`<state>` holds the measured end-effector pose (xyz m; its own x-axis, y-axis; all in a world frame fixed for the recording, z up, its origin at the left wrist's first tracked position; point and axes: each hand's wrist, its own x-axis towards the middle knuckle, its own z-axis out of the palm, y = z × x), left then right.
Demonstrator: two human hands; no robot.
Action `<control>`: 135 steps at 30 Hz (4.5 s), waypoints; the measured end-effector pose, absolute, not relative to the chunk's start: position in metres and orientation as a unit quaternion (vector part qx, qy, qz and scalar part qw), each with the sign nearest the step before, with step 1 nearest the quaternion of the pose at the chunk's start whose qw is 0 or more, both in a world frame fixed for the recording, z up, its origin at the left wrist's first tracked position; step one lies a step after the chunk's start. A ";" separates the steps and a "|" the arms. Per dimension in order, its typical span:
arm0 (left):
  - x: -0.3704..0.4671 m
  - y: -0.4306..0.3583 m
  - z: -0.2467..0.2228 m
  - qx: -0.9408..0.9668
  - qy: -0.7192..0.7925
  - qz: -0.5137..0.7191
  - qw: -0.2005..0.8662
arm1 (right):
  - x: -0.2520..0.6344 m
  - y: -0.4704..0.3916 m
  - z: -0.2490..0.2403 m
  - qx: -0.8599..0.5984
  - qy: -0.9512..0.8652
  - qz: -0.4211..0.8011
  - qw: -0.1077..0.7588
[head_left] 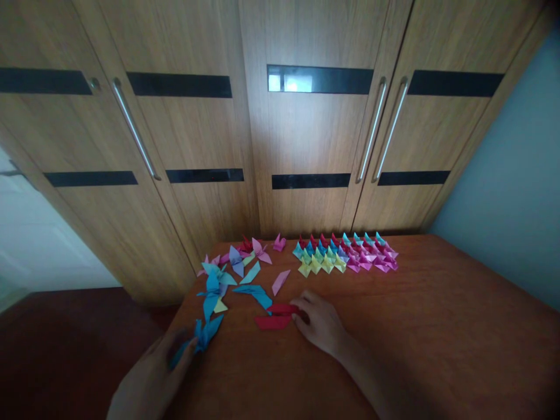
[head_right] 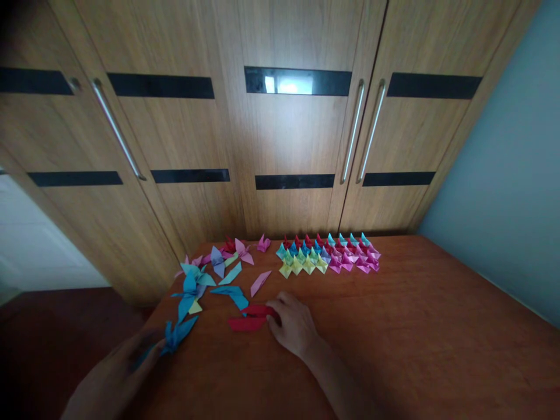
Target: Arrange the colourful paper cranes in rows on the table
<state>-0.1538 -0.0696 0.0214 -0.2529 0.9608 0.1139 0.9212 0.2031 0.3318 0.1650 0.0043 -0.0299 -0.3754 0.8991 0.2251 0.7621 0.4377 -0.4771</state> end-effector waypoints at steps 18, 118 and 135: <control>-0.129 -0.045 0.000 0.628 0.691 0.320 0.161 | 0.138 0.029 -0.030 -0.508 -0.829 0.094 0.216; 0.022 0.039 -0.001 0.669 0.475 0.472 0.322 | 0.228 0.028 -0.028 -0.299 -0.310 0.682 0.592; 0.046 0.044 -0.008 0.646 0.398 0.489 0.431 | 0.226 0.029 -0.030 -0.377 -0.364 0.641 0.560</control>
<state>0.0458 0.0439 -0.0080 0.2051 0.9350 0.2894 0.0924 -0.3129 0.9453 0.2256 0.0288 -0.0298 -0.0876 0.9933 -0.0761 -0.4435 -0.1072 -0.8898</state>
